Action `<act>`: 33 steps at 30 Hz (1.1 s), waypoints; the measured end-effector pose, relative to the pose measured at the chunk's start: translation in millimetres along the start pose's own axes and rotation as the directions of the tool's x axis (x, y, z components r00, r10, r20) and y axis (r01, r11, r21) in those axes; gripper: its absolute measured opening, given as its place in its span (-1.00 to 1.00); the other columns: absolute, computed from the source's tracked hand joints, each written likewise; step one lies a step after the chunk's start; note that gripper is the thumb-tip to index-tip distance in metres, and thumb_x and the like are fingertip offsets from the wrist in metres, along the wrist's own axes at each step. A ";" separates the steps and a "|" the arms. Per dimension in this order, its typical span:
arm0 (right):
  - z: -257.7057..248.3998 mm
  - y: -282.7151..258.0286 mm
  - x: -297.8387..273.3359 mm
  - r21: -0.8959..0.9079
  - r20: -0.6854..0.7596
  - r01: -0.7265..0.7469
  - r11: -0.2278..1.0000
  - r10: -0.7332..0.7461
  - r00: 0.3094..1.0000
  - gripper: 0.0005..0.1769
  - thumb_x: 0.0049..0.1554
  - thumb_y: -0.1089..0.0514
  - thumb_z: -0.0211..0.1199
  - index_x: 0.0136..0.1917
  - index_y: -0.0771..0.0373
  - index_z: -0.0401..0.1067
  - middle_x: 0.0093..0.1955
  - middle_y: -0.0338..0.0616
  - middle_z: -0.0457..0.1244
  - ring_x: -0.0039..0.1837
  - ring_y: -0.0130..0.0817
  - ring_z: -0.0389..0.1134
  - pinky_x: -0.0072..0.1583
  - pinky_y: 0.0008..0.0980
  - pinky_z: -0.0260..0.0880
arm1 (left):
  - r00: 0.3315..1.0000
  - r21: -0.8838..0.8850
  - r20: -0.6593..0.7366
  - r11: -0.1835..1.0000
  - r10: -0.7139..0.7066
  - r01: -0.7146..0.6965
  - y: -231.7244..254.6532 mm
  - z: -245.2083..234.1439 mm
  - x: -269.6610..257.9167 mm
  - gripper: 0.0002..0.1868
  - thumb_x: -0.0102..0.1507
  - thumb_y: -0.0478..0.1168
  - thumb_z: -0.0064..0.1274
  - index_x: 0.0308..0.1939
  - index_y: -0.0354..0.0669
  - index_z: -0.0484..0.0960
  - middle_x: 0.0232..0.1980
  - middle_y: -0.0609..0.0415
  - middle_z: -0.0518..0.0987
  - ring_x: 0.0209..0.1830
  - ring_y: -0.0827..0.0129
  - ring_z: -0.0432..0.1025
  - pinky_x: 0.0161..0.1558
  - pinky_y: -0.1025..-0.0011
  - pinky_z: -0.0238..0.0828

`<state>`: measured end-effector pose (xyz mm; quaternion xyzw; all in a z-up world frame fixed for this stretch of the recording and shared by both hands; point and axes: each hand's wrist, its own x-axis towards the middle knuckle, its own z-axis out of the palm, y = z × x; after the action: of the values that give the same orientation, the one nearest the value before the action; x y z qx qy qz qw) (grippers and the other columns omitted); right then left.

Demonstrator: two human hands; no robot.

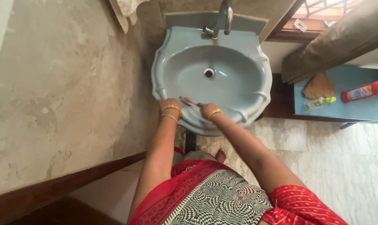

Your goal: The person scrubs the interior surfaces and rim of a light-blue pedestal sink using a red-handled brush by hand.

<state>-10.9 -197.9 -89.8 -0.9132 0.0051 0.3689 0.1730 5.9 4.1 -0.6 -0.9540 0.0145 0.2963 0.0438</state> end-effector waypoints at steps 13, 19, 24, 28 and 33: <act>-5.4 24.3 39.8 -0.089 -0.247 -0.166 0.982 0.140 0.959 -0.14 0.21 0.21 -0.12 0.75 0.04 -0.20 0.20 0.23 0.35 0.22 0.07 0.43 0.25 -0.07 0.40 | 1.000 -0.080 0.007 0.997 -0.007 0.008 -3.6 -9.2 -4.2 -0.54 0.05 0.12 0.43 -0.07 0.01 0.78 0.04 0.05 0.71 0.08 0.23 0.58 0.10 0.25 0.43; 15.4 -10.6 72.2 -0.275 -0.230 0.130 0.953 -0.197 0.953 -0.41 0.34 0.19 -0.12 0.61 -0.10 0.12 0.18 0.19 0.36 0.20 0.07 0.44 0.20 -0.03 0.46 | 1.000 -0.090 0.021 0.996 -0.012 0.014 -4.9 2.5 8.9 -0.15 0.01 0.19 0.46 0.22 -0.22 0.53 0.15 -0.06 0.65 0.14 0.18 0.54 0.16 0.25 0.40; -45.7 87.6 55.8 -0.176 -0.343 -0.324 0.930 0.250 0.906 -0.65 0.32 0.10 0.02 0.28 0.14 0.50 0.25 0.01 0.39 0.24 -0.08 0.45 0.16 -0.16 0.51 | 0.997 -0.174 -0.024 0.982 -0.079 0.074 -11.9 20.0 14.8 0.20 -0.03 0.23 0.48 0.46 -0.39 0.24 0.21 -0.17 0.59 0.26 0.11 0.45 0.31 0.30 0.26; -54.1 106.0 38.9 -0.263 -0.378 -0.380 0.887 0.268 0.886 -0.55 0.31 0.08 0.02 0.42 0.19 0.37 0.27 0.09 0.35 0.24 -0.03 0.43 0.15 -0.15 0.49 | 0.995 -0.223 0.009 0.970 -0.098 0.097 -12.6 14.3 11.8 0.23 -0.04 0.23 0.48 0.47 -0.34 0.16 0.26 -0.17 0.53 0.34 0.10 0.36 0.38 0.29 0.15; 16.5 30.9 45.5 0.043 -0.186 -0.009 0.999 0.017 0.982 -0.50 0.25 0.05 0.05 0.45 -0.06 0.33 0.33 0.19 0.27 0.35 0.17 0.30 0.34 0.03 0.30 | 0.999 -0.140 0.039 0.990 -0.027 0.032 -9.7 9.0 9.6 0.09 0.04 0.21 0.40 0.46 -0.34 0.31 0.27 -0.12 0.61 0.28 0.19 0.50 0.41 0.23 0.24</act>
<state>6.9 -216.2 -141.2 -0.9399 0.0351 0.2826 0.1884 9.2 14.5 -12.6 -0.9491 -0.0213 0.3137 -0.0191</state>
